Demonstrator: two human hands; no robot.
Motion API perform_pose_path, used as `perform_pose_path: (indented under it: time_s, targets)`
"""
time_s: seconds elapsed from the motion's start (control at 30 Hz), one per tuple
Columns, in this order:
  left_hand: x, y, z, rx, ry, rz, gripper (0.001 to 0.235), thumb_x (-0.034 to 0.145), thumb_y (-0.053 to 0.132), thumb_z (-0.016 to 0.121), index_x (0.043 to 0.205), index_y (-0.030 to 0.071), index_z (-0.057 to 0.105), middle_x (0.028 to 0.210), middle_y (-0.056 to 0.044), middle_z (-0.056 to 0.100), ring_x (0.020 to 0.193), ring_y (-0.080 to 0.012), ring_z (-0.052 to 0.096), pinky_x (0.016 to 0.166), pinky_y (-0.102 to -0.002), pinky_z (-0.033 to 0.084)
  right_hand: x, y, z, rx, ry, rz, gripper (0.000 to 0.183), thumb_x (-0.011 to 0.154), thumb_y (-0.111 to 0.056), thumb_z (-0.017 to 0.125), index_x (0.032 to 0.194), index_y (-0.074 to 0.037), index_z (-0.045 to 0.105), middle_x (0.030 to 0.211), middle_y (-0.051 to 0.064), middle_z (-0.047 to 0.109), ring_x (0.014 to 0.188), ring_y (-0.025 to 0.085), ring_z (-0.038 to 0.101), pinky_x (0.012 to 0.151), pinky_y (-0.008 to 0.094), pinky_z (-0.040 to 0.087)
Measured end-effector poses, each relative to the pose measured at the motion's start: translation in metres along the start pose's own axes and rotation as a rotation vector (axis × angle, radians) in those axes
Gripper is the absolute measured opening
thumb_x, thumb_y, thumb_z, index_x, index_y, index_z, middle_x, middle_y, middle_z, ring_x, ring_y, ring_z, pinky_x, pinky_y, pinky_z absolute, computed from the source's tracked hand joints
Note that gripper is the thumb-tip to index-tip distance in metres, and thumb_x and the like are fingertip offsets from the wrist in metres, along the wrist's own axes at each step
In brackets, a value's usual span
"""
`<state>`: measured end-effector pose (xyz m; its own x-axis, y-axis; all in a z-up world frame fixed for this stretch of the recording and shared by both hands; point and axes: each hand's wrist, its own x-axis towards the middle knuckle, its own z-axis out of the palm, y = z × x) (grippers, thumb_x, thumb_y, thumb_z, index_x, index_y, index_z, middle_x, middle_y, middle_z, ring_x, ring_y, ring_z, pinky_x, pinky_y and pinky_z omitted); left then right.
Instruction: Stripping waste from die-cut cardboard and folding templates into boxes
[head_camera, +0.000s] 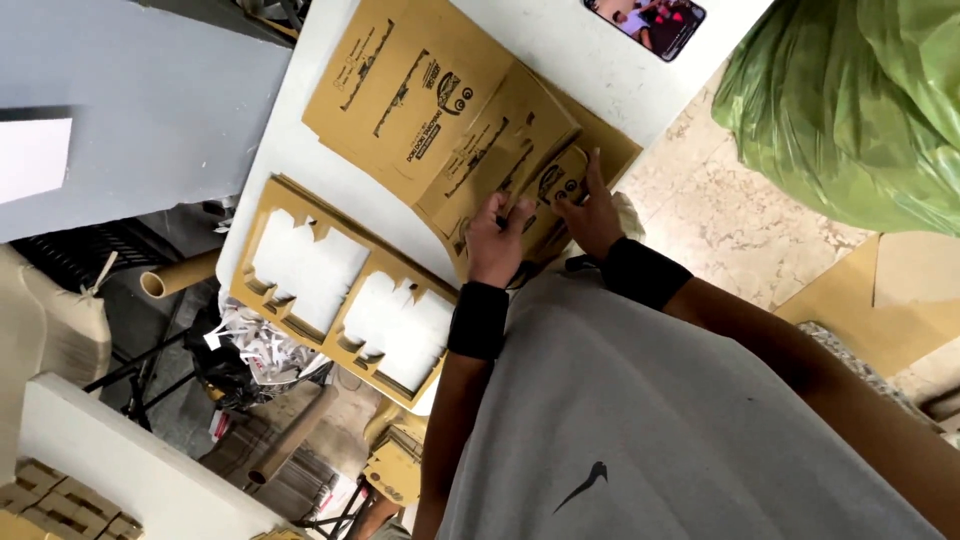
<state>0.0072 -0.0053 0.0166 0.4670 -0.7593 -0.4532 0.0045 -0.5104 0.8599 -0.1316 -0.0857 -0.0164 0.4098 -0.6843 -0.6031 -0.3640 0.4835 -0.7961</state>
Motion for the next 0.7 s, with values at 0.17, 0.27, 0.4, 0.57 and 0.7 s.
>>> perform_pose_path:
  time_s: [0.17,0.27,0.4,0.57,0.7]
  targets:
    - [-0.001,0.0,-0.003,0.008,-0.014,0.012,0.025,0.109,0.032,0.06,0.108,0.008,0.069,0.104,-0.019,0.074,0.11,-0.0357,0.069,0.093,-0.056,0.055,0.003,-0.001,0.005,-0.018,0.003,0.047,0.102,0.095,-0.015,0.071,0.166,-0.014,-0.004,0.168,0.027,0.016,0.153,0.053,0.02,0.119,0.067,0.036]
    - [0.0,0.002,-0.004,0.014,-0.016,0.019,0.026,0.11,0.033,0.06,0.108,0.009,0.068,0.104,-0.02,0.073,0.111,-0.0366,0.068,0.093,-0.057,0.055,0.008,-0.003,0.006,0.005,-0.009,0.066,0.101,0.094,-0.018,0.07,0.166,-0.014,-0.002,0.169,0.027,0.011,0.154,0.053,0.015,0.12,0.068,0.033]
    - [0.0,0.005,-0.006,0.021,-0.021,0.034,0.027,0.11,0.034,0.059,0.107,0.009,0.067,0.102,-0.019,0.073,0.11,-0.0373,0.069,0.092,-0.058,0.056,0.009,-0.034,0.008,0.191,0.027,0.139,0.097,0.087,-0.026,0.073,0.166,-0.015,0.019,0.161,0.025,0.036,0.149,0.045,0.036,0.117,0.058,0.043]
    - [0.001,0.014,-0.005,0.031,0.005,0.008,0.029,0.109,0.036,0.06,0.106,0.008,0.067,0.103,-0.019,0.074,0.11,-0.0357,0.069,0.093,-0.057,0.056,0.092,0.102,-0.023,0.374,0.12,0.299,0.076,0.079,-0.027,0.077,0.15,-0.022,0.051,0.113,0.014,0.069,0.085,0.026,0.069,0.063,0.04,0.057]
    - [0.002,0.005,-0.003,-0.001,0.004,-0.032,0.028,0.107,0.037,0.062,0.105,0.009,0.068,0.104,-0.017,0.075,0.109,-0.0323,0.07,0.094,-0.054,0.057,0.162,0.186,-0.027,0.402,0.132,0.407,0.065,0.077,-0.029,0.081,0.138,-0.022,0.06,0.073,0.006,0.05,0.035,0.017,0.045,0.031,0.031,0.032]
